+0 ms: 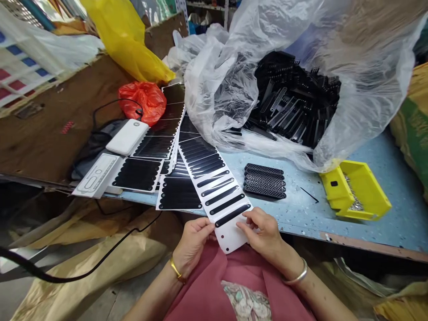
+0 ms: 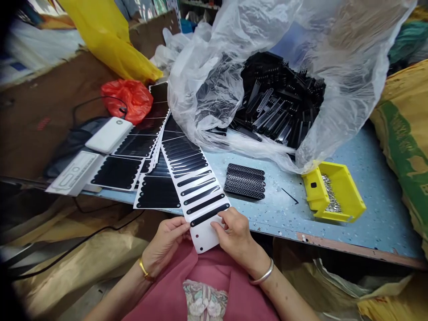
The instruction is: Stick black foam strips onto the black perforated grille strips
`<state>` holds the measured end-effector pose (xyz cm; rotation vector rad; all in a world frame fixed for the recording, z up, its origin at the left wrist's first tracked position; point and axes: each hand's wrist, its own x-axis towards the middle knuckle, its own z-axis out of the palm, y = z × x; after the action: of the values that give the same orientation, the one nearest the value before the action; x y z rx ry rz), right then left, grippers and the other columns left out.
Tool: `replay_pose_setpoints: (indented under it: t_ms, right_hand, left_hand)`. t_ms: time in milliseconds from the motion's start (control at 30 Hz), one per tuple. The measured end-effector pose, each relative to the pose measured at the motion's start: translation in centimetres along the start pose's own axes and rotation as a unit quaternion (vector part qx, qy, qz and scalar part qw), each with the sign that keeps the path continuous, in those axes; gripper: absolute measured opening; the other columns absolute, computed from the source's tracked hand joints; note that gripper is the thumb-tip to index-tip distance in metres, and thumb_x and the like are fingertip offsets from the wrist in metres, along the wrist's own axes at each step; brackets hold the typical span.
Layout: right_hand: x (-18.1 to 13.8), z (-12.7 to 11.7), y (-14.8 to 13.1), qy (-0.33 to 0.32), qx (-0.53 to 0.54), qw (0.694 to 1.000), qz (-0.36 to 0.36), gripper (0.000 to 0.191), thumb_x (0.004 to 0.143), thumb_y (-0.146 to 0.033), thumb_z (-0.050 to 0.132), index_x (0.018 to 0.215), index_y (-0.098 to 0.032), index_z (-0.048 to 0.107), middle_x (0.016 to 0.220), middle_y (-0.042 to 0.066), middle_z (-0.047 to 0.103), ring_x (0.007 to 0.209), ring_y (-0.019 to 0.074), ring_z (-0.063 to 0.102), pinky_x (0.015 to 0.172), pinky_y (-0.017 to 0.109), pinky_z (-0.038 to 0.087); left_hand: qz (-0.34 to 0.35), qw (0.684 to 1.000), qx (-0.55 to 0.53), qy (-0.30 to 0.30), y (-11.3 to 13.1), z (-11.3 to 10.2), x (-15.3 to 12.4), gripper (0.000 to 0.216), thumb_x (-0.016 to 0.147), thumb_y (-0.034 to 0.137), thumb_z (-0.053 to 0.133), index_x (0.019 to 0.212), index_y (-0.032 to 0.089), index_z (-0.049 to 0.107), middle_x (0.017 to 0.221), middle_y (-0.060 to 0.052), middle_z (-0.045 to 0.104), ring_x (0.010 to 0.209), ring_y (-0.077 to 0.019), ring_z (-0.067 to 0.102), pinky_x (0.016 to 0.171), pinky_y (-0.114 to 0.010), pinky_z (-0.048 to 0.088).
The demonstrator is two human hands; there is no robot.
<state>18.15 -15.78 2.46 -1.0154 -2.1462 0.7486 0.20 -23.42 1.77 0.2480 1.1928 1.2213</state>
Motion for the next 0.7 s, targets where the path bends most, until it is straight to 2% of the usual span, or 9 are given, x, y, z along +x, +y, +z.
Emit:
replay_pose_setpoints:
  t_ms: [133, 200, 300, 400, 467, 567, 633, 700]
  right_hand:
    - [0.2, 0.9, -1.4, -0.081, 0.021, 0.996, -0.002, 0.010, 0.080, -0.025, 0.069, 0.079, -0.017, 0.064, 0.070, 0.003, 0.055, 0.062, 0.0156, 0.052, 0.057, 0.027, 0.043]
    - [0.7, 1.8, -2.3, -0.100, 0.019, 0.995, 0.005, 0.010, 0.082, -0.022, 0.067, 0.074, -0.016, 0.063, 0.068, 0.002, 0.054, 0.061, 0.0151, 0.051, 0.056, 0.027, 0.041]
    - [1.4, 2.6, -2.7, -0.099, 0.060, 0.993, 0.035, 0.015, 0.084, -0.015, 0.059, 0.071, -0.016, 0.066, 0.066, 0.003, 0.056, 0.058, 0.0138, 0.051, 0.056, 0.027, 0.041]
    - [2.0, 2.0, -2.0, -0.075, 0.139, 0.983, 0.092, 0.020, 0.082, -0.015, 0.058, 0.066, -0.017, 0.069, 0.062, 0.003, 0.059, 0.056, 0.0132, 0.054, 0.053, 0.025, 0.042]
    - [2.2, 0.4, -0.9, -0.039, 0.203, 0.965, 0.160, 0.017, 0.081, -0.021, 0.063, 0.066, -0.017, 0.071, 0.058, 0.002, 0.061, 0.052, 0.0128, 0.055, 0.049, 0.025, 0.043]
    - [2.3, -3.6, 1.5, 0.045, 0.307, 0.907, 0.284, 0.015, 0.074, -0.031, 0.075, 0.074, -0.017, 0.074, 0.057, 0.003, 0.067, 0.042, 0.0130, 0.057, 0.042, 0.025, 0.046]
    - [2.2, -6.8, 2.9, 0.112, 0.359, 0.869, 0.321, 0.019, 0.066, -0.032, 0.082, 0.077, -0.017, 0.075, 0.059, 0.005, 0.070, 0.041, 0.0155, 0.060, 0.039, 0.025, 0.047]
    - [2.0, -9.8, 3.8, 0.145, 0.388, 0.850, 0.325, 0.020, 0.064, -0.030, 0.084, 0.078, -0.018, 0.076, 0.062, 0.007, 0.072, 0.044, 0.0180, 0.064, 0.039, 0.026, 0.050]
  left_hand:
    - [-0.005, 1.000, -0.011, -0.018, 0.1, 0.6, -0.1, 0.025, 0.064, 0.032, 0.083, 0.067, 0.009, 0.073, 0.062, -0.006, 0.069, 0.056, -0.0110, 0.058, 0.058, -0.022, 0.048]
    - [-0.007, 1.000, -0.011, -0.029, 0.3, 1.0, -0.1, 0.025, 0.064, 0.032, 0.082, 0.066, 0.009, 0.072, 0.062, -0.006, 0.069, 0.057, -0.0115, 0.058, 0.060, -0.023, 0.049]
    - [0.001, 1.000, 0.005, -0.030, 0.7, 1.0, 0.1, 0.027, 0.065, 0.034, 0.081, 0.070, 0.010, 0.073, 0.065, -0.006, 0.070, 0.058, -0.0131, 0.060, 0.063, -0.026, 0.051]
    - [0.038, 0.997, 0.070, 0.004, 1.0, -0.3, 0.4, 0.027, 0.066, 0.036, 0.079, 0.065, 0.010, 0.071, 0.058, -0.004, 0.066, 0.053, -0.0109, 0.055, 0.056, -0.022, 0.046]
    - [0.069, 0.989, 0.125, 0.048, 1.1, -1.7, 0.5, 0.029, 0.065, 0.036, 0.078, 0.057, 0.011, 0.066, 0.051, -0.002, 0.061, 0.048, -0.0088, 0.049, 0.049, -0.020, 0.040]
    - [0.096, 0.971, 0.195, 0.104, 1.2, -3.9, 0.6, 0.031, 0.066, 0.040, 0.074, 0.054, 0.013, 0.064, 0.050, -0.001, 0.058, 0.048, -0.0096, 0.048, 0.047, -0.020, 0.038]
    - [0.088, 0.956, 0.260, 0.108, 1.4, -5.0, 0.4, 0.034, 0.068, 0.046, 0.071, 0.057, 0.014, 0.066, 0.053, -0.003, 0.061, 0.050, -0.0122, 0.052, 0.048, -0.022, 0.041]
    - [0.082, 0.935, 0.331, 0.102, 1.7, -5.8, 0.1, 0.038, 0.070, 0.051, 0.067, 0.060, 0.014, 0.068, 0.056, -0.004, 0.064, 0.053, -0.0148, 0.056, 0.049, -0.023, 0.043]
